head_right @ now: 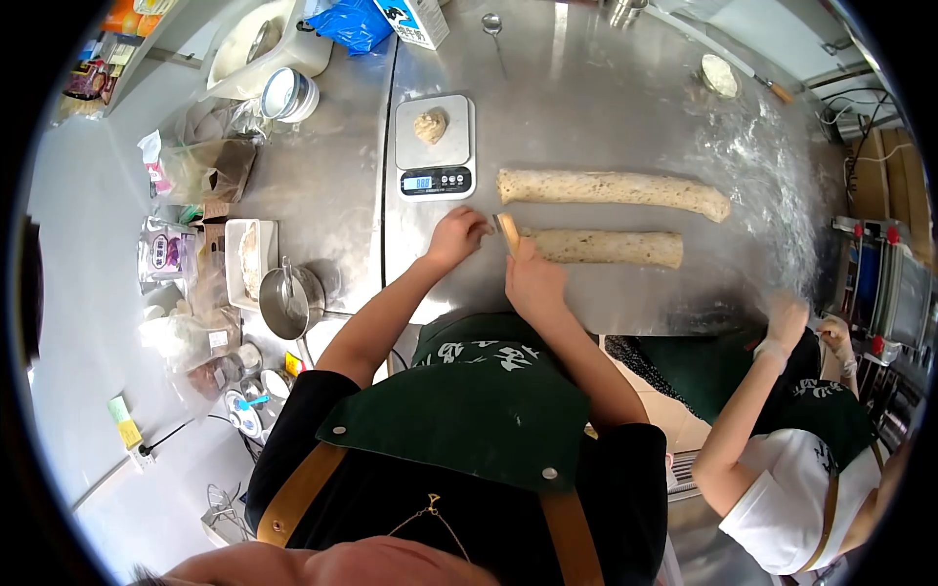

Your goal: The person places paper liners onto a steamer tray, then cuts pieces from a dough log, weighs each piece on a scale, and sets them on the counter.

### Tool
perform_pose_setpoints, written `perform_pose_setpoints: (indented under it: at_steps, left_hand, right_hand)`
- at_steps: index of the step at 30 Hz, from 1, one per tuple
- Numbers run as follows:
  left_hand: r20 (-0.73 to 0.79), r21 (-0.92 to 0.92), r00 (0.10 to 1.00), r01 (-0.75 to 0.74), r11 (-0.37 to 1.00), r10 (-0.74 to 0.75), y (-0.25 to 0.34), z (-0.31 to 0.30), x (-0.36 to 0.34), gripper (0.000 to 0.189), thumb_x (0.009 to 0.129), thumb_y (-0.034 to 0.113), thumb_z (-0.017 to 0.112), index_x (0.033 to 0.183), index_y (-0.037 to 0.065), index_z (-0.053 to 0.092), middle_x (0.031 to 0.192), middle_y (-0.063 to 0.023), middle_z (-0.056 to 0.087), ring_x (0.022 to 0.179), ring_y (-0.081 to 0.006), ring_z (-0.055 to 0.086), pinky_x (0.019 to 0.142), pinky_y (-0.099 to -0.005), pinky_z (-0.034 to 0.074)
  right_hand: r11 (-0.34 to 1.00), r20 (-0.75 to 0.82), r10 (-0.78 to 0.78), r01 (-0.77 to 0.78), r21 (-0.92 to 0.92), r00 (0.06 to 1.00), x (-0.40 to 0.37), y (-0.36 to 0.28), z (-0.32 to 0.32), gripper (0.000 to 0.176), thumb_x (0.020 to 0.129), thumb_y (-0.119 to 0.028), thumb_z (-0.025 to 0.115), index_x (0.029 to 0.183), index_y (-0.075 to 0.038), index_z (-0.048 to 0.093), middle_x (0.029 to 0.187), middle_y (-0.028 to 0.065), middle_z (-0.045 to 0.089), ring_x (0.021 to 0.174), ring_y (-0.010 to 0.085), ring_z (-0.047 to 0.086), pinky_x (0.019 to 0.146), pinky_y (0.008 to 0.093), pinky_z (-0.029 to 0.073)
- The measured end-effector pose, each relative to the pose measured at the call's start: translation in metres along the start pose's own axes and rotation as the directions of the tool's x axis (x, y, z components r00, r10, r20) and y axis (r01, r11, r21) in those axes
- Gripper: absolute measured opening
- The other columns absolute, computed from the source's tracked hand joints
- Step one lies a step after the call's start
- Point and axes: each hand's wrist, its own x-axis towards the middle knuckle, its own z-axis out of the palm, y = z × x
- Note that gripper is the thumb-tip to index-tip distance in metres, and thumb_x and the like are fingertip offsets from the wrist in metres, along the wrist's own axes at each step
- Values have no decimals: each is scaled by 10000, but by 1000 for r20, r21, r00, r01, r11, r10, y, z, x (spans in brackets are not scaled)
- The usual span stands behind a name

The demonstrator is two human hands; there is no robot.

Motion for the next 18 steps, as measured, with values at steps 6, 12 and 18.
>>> perform_pose_setpoints:
  at_steps: [6, 12, 18]
  left_hand:
    - [-68, -154, 973, 207, 966, -220, -2, 9, -15, 144, 717, 50, 730, 822, 17, 637, 740, -115, 588, 615, -245, 597, 572, -333, 496]
    - [-59, -85, 971, 226, 970, -232, 7, 3, -17, 105, 723, 52, 699, 783, 23, 617, 778, -126, 592, 698, -294, 612, 625, -391, 497]
    - [-205, -26, 966, 155, 988, -157, -4, -8, -19, 67, 743, 42, 665, 799, 31, 631, 773, -134, 596, 738, -327, 592, 660, -421, 482]
  right_hand:
    - [996, 79, -12, 5, 84, 997, 6, -11, 4, 297, 900, -236, 517, 1074, -3, 459, 673, 180, 619, 557, 366, 611, 501, 468, 480]
    - [999, 203, -4, -4, 38, 979, 30, -21, 22, 223, 874, -174, 521, 1008, -17, 436, 839, 189, 636, 679, 373, 639, 600, 474, 501]
    - [995, 189, -25, 6, 96, 982, 42, -23, 19, 221, 879, -189, 533, 996, -17, 457, 767, 192, 635, 676, 385, 634, 597, 488, 485]
